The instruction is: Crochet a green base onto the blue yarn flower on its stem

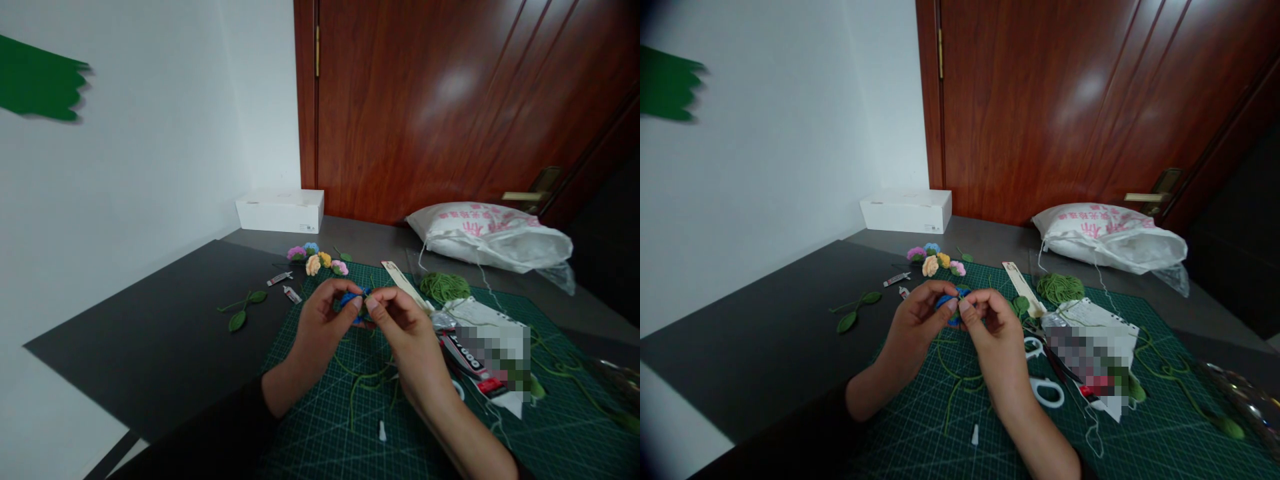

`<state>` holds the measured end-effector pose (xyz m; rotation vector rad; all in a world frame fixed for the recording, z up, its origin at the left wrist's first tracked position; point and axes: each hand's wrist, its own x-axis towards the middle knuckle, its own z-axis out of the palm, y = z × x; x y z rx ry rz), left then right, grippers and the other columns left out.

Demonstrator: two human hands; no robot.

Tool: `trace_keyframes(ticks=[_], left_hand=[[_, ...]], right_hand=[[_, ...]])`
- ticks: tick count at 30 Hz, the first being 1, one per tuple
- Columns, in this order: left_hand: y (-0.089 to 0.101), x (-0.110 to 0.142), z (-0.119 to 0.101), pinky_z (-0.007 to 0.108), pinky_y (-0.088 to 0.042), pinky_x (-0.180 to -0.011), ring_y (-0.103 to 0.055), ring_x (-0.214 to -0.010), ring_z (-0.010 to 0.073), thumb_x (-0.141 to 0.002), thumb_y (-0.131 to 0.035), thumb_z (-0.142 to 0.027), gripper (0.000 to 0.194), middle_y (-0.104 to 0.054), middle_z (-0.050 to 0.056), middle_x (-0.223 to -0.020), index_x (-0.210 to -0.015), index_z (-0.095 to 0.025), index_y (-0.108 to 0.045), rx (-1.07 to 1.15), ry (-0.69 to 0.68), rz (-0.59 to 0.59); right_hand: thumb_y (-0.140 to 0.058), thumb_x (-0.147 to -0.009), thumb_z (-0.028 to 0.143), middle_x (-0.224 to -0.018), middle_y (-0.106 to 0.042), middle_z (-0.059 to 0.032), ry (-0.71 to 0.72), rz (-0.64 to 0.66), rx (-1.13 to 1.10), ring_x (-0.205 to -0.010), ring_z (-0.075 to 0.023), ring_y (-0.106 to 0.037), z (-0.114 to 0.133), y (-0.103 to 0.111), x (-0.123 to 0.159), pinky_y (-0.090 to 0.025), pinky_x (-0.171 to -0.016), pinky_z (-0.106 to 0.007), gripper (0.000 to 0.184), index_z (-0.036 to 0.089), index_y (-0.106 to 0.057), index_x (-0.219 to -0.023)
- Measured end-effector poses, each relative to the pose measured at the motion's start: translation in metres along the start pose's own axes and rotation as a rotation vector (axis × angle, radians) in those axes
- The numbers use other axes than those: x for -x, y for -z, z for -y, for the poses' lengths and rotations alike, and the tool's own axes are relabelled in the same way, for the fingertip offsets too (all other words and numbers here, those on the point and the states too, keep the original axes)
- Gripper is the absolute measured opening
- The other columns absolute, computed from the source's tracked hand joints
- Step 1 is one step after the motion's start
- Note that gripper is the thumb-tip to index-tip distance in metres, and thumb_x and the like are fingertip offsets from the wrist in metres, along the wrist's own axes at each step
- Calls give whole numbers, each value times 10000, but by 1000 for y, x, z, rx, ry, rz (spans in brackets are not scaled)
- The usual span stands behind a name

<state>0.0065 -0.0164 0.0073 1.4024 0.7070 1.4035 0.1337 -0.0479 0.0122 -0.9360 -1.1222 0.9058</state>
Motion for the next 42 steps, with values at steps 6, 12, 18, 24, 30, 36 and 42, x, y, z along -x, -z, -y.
trace_keyframes(ticks=[6, 12, 18, 24, 30, 36, 42], left_hand=[[1, 0, 1, 225, -564, -675, -593, -889, 159, -836, -684, -214, 97, -613, 35, -964, -926, -188, -659, -7, -11, 6], [5, 0, 4, 229, -546, -707, -590, -898, 159, -850, -679, -212, 101, -622, 41, -978, -950, -194, -668, -56, -53, 22], [3, 0, 2, 220, -554, -692, -593, -896, 155, -843, -694, -220, 105, -610, 36, -982, -941, -191, -666, 7, -28, 26], [2, 1, 2, 227, -560, -706, -595, -901, 154, -844, -695, -220, 102, -618, 31, -986, -941, -198, -670, 25, -30, 15], [3, 0, 2, 246, -560, -727, -602, -911, 169, -831, -704, -216, 107, -631, 43, -988, -933, -192, -680, -2, -47, 7], [4, 0, 3, 228, -551, -719, -598, -916, 160, -847, -695, -222, 109, -621, 35, -1003, -953, -204, -676, -1, -45, 20], [4, 0, 3, 241, -554, -730, -596, -913, 163, -845, -699, -227, 107, -622, 40, -1005, -945, -197, -676, 6, -38, 27]], right_hand=[[-725, -827, 425, -749, -544, 8, 20, 3, 22, -700, -159, -504, 0, 0, 0, -488, -653, -287, 221, 219, -648, -810], [-705, -847, 412, -763, -527, 4, 44, 15, 73, -744, -171, -494, -1, 1, 0, -472, -680, -300, 205, 219, -646, -812], [-705, -852, 406, -756, -553, 8, 34, 16, 45, -726, -167, -509, 1, 0, 0, -465, -682, -300, 203, 216, -644, -821], [-701, -857, 402, -768, -572, 9, 48, 17, 43, -708, -160, -527, 1, 1, -1, -452, -676, -291, 193, 221, -645, -821], [-707, -854, 397, -756, -578, 12, 54, 19, 42, -700, -158, -532, 0, 2, -1, -450, -675, -289, 192, 219, -647, -814], [-707, -859, 385, -746, -557, 19, 50, 35, 41, -708, -155, -526, 0, 3, -1, -458, -678, -289, 180, 219, -650, -817], [-712, -854, 393, -754, -565, 16, 45, 43, 35, -708, -154, -533, -1, 4, -2, -476, -672, -284, 182, 223, -654, -827]])
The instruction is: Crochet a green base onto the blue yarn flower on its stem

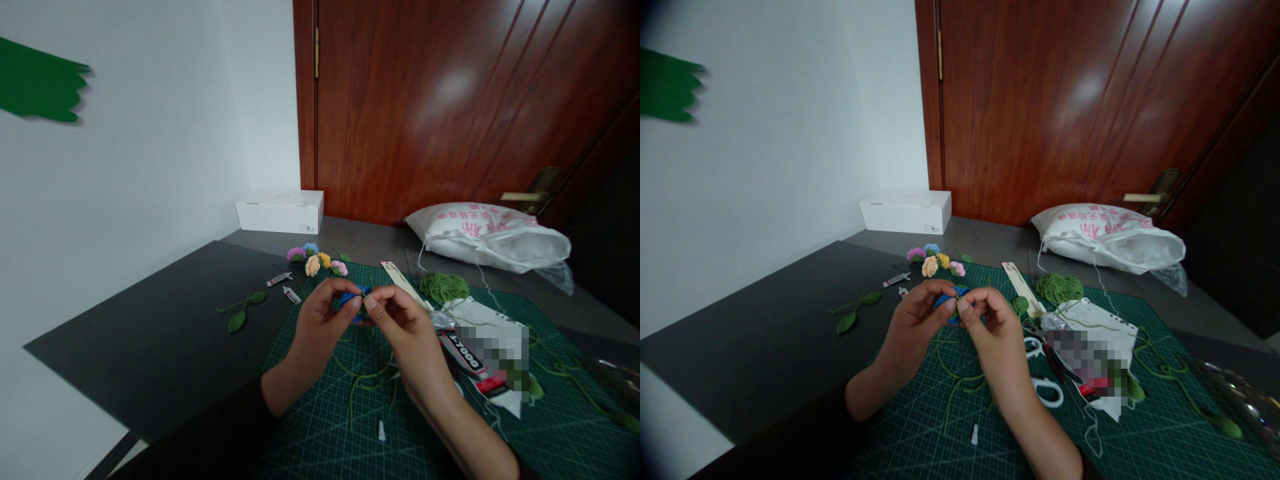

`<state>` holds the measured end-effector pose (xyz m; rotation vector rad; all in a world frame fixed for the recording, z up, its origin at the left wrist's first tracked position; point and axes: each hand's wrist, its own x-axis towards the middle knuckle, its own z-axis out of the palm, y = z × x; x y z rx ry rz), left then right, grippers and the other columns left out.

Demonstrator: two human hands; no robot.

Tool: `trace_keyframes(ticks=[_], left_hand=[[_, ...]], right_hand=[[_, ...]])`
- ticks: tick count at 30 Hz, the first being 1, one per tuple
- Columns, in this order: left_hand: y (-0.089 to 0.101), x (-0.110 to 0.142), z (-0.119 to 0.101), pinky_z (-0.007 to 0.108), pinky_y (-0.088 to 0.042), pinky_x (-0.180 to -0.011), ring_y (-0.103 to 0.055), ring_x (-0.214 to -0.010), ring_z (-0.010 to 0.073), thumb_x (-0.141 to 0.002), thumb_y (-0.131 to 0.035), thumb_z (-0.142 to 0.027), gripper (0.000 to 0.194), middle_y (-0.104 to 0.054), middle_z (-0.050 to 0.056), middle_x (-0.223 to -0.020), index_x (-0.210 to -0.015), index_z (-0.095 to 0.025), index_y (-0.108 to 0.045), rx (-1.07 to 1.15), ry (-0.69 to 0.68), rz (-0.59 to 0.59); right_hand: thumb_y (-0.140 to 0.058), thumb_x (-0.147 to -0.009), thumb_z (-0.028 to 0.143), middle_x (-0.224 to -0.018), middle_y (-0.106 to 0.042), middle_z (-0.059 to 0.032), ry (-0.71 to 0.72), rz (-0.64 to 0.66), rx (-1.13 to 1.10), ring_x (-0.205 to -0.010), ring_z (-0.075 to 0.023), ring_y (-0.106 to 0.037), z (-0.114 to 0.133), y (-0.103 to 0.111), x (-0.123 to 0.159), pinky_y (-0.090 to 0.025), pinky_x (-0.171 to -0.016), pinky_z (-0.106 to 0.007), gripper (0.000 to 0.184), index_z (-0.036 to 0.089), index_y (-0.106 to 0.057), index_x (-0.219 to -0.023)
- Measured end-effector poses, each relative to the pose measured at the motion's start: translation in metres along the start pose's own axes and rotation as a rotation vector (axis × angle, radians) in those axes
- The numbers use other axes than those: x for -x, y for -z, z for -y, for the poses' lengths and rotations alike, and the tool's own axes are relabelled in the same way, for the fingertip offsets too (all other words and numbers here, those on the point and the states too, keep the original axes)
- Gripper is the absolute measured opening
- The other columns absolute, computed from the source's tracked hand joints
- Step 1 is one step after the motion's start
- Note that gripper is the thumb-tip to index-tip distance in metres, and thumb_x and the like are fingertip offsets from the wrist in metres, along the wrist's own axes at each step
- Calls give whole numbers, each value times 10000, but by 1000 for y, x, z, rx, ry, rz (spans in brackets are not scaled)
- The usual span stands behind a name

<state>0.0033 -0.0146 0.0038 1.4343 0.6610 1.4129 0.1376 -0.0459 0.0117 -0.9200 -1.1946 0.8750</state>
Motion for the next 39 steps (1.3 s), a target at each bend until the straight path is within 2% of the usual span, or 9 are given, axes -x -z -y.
trace_keyframes(ticks=[8, 13, 29, 39], left_hand=[[-2, 0, -2, 239, -557, -729, -591, -913, 162, -845, -693, -216, 95, -621, 40, -999, -936, -193, -673, 13, -8, 1], [0, 0, -1, 244, -539, -788, -586, -953, 158, -852, -685, -186, 77, -608, 32, -996, -925, -199, -668, 6, -52, 20], [2, -1, 6, 253, -514, -810, -586, -973, 155, -874, -672, -166, 82, -599, 31, -1025, -945, -207, -665, -44, -127, 39], [2, -1, 2, 263, -517, -805, -583, -989, 171, -859, -682, -164, 73, -595, 42, -1025, -924, -195, -674, -61, -131, 28]], right_hand=[[-733, -822, 432, -726, -544, 17, -22, -14, -20, -679, -153, -520, 3, -1, -1, -504, -631, -273, 223, 224, -652, -808], [-734, -815, 435, -714, -530, 20, -38, -20, -16, -669, -153, -511, 4, -2, -2, -495, -623, -276, 235, 220, -642, -803], [-694, -852, 401, -720, -533, 14, 20, -11, 59, -685, -155, -491, 1, 0, -1, -439, -641, -287, 227, 209, -599, -777], [-659, -876, 387, -750, -536, 7, 47, 2, 121, -722, -167, -496, -1, 1, -2, -427, -666, -302, 199, 208, -602, -809]])
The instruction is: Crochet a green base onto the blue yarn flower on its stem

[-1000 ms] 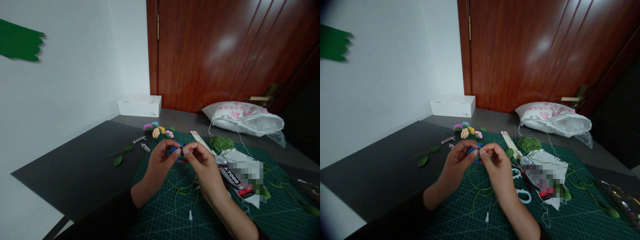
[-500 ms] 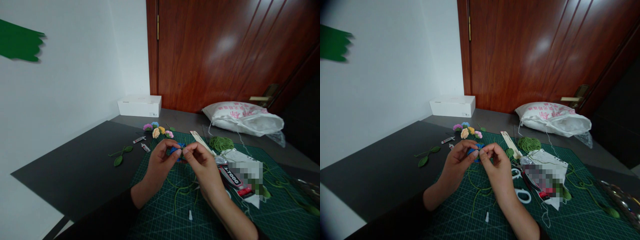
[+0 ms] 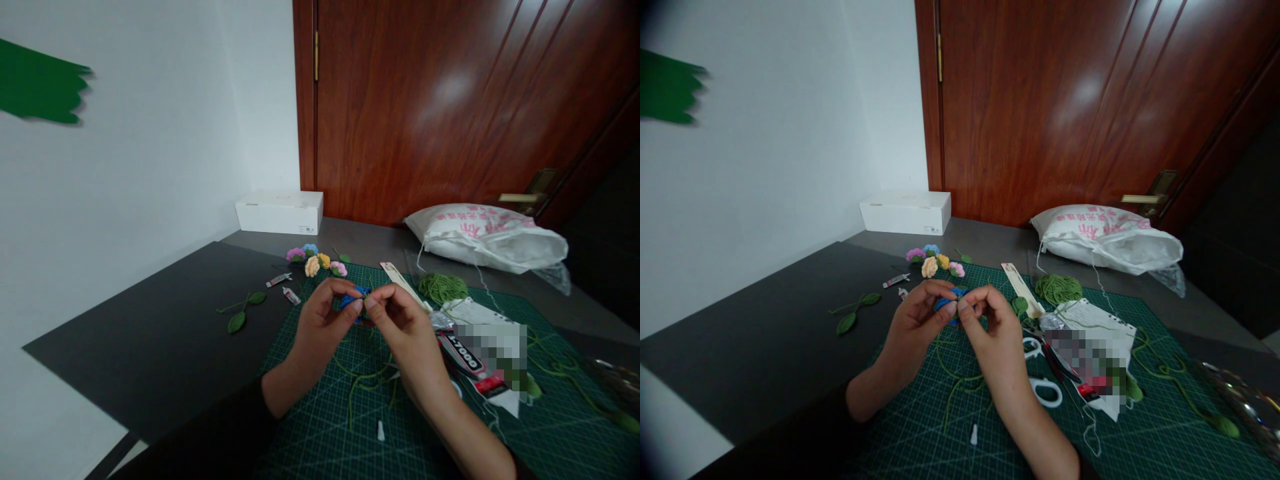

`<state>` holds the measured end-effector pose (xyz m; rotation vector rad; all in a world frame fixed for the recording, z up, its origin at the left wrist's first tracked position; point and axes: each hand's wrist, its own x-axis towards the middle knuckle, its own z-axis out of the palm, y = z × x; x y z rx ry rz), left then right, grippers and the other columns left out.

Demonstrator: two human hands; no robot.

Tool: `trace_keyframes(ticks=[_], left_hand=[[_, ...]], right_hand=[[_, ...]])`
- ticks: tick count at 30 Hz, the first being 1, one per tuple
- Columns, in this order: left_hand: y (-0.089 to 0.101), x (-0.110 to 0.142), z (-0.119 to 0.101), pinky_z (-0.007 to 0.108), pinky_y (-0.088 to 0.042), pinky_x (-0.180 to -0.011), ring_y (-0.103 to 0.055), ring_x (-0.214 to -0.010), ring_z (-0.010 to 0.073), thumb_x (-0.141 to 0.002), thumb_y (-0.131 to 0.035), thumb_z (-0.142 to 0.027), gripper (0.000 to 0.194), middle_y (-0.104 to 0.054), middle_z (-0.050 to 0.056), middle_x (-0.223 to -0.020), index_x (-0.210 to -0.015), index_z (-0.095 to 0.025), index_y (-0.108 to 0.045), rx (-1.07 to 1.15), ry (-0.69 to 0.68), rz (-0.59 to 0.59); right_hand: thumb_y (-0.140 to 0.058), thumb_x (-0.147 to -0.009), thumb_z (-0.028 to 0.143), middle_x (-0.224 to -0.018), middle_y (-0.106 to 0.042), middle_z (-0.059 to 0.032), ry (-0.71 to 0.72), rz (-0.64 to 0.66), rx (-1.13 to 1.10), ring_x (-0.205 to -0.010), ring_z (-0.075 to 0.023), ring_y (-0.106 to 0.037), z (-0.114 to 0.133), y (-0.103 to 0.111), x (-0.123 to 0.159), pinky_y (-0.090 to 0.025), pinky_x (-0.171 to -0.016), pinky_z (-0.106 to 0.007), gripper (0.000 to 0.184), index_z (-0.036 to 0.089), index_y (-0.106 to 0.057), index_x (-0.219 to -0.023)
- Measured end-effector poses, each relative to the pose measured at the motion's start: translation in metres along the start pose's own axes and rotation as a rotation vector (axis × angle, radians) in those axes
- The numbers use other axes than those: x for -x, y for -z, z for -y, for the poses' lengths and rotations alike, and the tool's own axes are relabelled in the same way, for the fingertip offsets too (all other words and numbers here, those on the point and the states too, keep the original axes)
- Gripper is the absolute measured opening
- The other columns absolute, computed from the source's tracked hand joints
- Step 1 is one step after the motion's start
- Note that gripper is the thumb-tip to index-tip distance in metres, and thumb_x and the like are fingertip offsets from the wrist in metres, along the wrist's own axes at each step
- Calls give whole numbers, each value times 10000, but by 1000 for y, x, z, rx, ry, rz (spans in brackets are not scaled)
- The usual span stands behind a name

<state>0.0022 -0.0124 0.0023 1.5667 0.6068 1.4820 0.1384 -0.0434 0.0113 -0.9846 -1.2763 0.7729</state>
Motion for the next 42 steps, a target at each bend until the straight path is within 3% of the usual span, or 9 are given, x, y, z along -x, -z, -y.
trace_keyframes(ticks=[6, 14, 23, 35, 42], left_hand=[[1, 0, 3, 244, -528, -786, -580, -990, 163, -874, -670, -165, 73, -585, 41, -1024, -939, -197, -664, -3, -25, 28], [-2, 0, -1, 227, -555, -735, -594, -915, 137, -874, -675, -189, 77, -588, 24, -1001, -947, -195, -652, 80, 40, 4], [-4, -1, -7, 231, -575, -720, -614, -856, 125, -878, -667, -197, 95, -607, 14, -941, -971, -195, -649, 98, 63, 30], [0, 0, -2, 253, -591, -738, -605, -931, 163, -878, -655, -219, 127, -620, 48, -998, -1001, -192, -673, -62, 85, 38], [1, -4, -2, 259, -635, -588, -615, -905, 183, -887, -638, -273, 146, -588, 60, -1024, -1002, -195, -683, -22, 120, 71]], right_hand=[[-654, -881, 385, -758, -558, 3, 29, -27, 53, -724, -167, -506, 1, 0, 0, -429, -673, -303, 190, 206, -616, -829], [-745, -814, 434, -729, -550, 19, -108, -21, -203, -676, -136, -509, 5, -2, 1, -512, -629, -262, 244, 212, -646, -798], [-768, -800, 418, -749, -573, 20, -162, -41, -289, -705, -122, -530, 4, -2, 2, -504, -596, -206, 218, 222, -676, -827], [-674, -859, 431, -743, -533, 14, -48, -2, -30, -652, -130, -502, 8, 2, 0, -508, -564, -231, 236, 213, -616, -791], [-748, -792, 418, -693, -588, 14, -156, -92, -224, -667, -143, -534, 1, -2, -1, -493, -586, -247, 228, 209, -659, -782]])
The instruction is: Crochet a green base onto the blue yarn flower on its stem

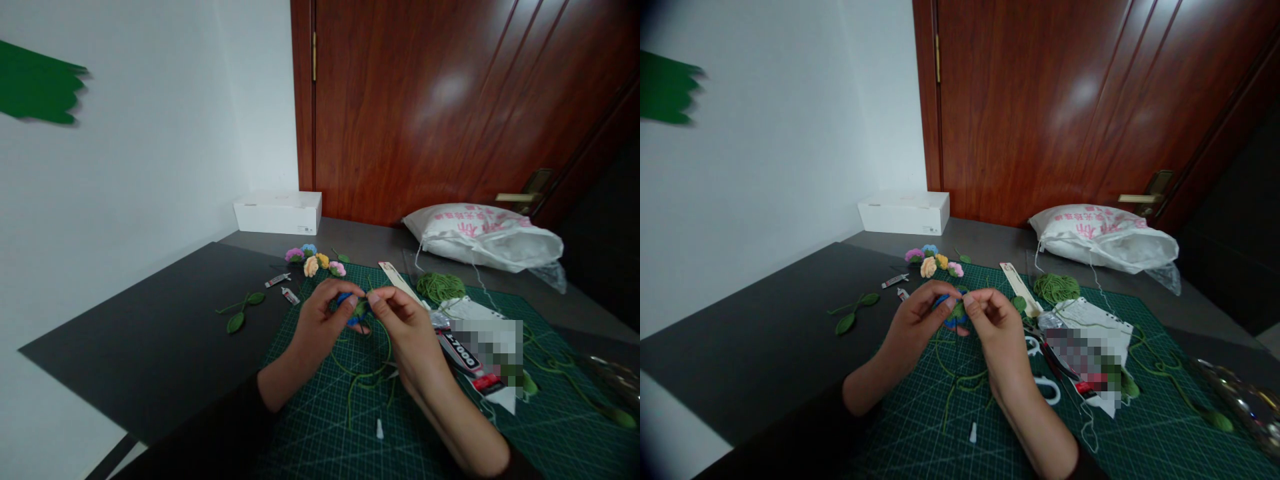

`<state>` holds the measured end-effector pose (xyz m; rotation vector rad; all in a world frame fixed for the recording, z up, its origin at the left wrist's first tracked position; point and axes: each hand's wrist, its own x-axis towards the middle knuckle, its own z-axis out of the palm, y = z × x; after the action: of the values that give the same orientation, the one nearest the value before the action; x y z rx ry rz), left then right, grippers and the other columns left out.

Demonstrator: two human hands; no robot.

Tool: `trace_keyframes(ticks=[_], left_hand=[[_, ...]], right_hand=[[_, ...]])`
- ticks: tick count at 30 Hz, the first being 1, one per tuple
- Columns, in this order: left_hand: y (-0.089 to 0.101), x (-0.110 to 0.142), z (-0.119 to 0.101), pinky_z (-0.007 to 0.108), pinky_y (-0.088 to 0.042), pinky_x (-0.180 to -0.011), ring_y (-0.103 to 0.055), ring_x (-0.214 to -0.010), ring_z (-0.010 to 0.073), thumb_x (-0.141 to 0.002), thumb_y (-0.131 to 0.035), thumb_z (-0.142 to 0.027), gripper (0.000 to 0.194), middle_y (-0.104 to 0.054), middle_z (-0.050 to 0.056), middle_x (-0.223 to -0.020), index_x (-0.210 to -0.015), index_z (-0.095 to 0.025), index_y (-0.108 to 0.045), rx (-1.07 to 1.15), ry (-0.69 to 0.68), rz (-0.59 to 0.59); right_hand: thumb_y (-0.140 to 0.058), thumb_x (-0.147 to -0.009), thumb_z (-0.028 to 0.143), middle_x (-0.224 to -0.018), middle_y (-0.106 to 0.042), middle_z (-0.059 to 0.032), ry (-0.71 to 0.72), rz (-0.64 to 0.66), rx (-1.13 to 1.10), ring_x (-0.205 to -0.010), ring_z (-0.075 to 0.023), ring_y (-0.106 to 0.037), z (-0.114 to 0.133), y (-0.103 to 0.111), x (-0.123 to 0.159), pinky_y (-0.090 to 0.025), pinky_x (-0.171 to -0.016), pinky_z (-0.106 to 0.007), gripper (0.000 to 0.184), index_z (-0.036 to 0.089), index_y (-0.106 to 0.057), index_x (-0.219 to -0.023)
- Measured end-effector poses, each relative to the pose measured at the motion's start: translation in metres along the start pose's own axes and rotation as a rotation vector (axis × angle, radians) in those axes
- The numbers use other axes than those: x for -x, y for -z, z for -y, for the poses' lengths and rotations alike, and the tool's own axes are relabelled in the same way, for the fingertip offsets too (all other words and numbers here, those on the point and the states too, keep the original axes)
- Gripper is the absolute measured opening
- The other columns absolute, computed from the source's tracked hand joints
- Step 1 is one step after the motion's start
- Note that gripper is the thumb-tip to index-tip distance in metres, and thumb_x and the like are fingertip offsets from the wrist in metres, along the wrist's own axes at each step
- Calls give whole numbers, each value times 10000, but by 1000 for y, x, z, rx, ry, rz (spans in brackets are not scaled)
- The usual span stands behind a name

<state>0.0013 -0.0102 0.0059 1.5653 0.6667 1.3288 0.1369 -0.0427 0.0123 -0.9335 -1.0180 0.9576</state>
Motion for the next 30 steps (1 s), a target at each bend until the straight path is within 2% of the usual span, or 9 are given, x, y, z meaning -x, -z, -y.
trace_keyframes(ticks=[4, 9, 18, 21, 23, 25, 26, 28, 30], left_hand=[[4, -2, 3, 318, -662, -594, -627, -938, 214, -880, -643, -303, 175, -581, 83, -1047, -958, -171, -725, 12, 76, 41], [1, -2, 2, 330, -662, -584, -647, -822, 178, -785, -760, -325, 200, -577, 64, -999, -890, -155, -743, 76, 135, 127], [3, -6, 6, 190, -523, -377, -576, -670, 143, -741, -786, -380, 255, -587, 47, -813, -752, -130, -739, 25, 247, 12], [6, -8, 8, 183, -515, -378, -574, -659, 145, -741, -781, -385, 258, -606, 53, -792, -743, -129, -746, -17, 268, 4], [6, -8, 8, 177, -508, -381, -572, -642, 137, -746, -775, -383, 246, -626, 56, -795, -751, -138, -754, -26, 268, 5], [6, -8, 8, 174, -501, -383, -576, -644, 136, -748, -773, -384, 240, -653, 66, -825, -768, -146, -763, -21, 268, 20], [5, -7, 8, 172, -493, -382, -582, -656, 140, -749, -771, -388, 242, -671, 75, -853, -779, -147, -765, -15, 273, 31], [4, -7, 9, 170, -476, -383, -593, -678, 149, -753, -767, -397, 255, -707, 98, -920, -800, -147, -765, -4, 302, 56], [3, -6, 9, 173, -464, -397, -594, -681, 149, -758, -759, -409, 266, -730, 110, -964, -816, -149, -761, -3, 348, 77]], right_hand=[[-780, -766, 399, -702, -620, 10, 1, -18, -34, -671, -138, -538, -6, 0, -2, -473, -591, -241, 223, 200, -679, -775], [-785, -761, 399, -681, -615, 15, 41, -21, 5, -634, -143, -534, -2, 1, -1, -463, -561, -246, 219, 211, -672, -768], [-786, -710, 466, -660, -567, 30, -59, -93, -127, -603, -119, -495, -12, 2, -8, -414, -587, -252, 320, 177, -675, -788], [-712, -760, 498, -591, -549, 29, 7, -14, 173, -523, -125, -477, 11, 38, -24, -371, -521, -257, 342, 168, -681, -843], [-685, -772, 434, -627, -627, -4, 119, 48, 574, -519, -145, -522, 28, 77, -33, -374, -518, -273, 250, 188, -687, -812], [-679, -753, 357, -624, -662, -23, 166, 23, 928, -550, -176, -572, 37, 118, -33, -386, -535, -287, 147, 212, -686, -733], [-669, -749, 334, -616, -671, -28, 129, 54, 1027, -548, -183, -580, 37, 137, -31, -392, -533, -291, 122, 218, -687, -716], [-644, -755, 316, -604, -684, -21, -48, 251, 1094, -527, -189, -594, 29, 163, -20, -415, -523, -292, 110, 224, -683, -707], [-618, -768, 278, -676, -710, -23, -108, 335, 1169, -580, -206, -629, 15, 175, -8, -449, -560, -304, 93, 226, -694, -765]])
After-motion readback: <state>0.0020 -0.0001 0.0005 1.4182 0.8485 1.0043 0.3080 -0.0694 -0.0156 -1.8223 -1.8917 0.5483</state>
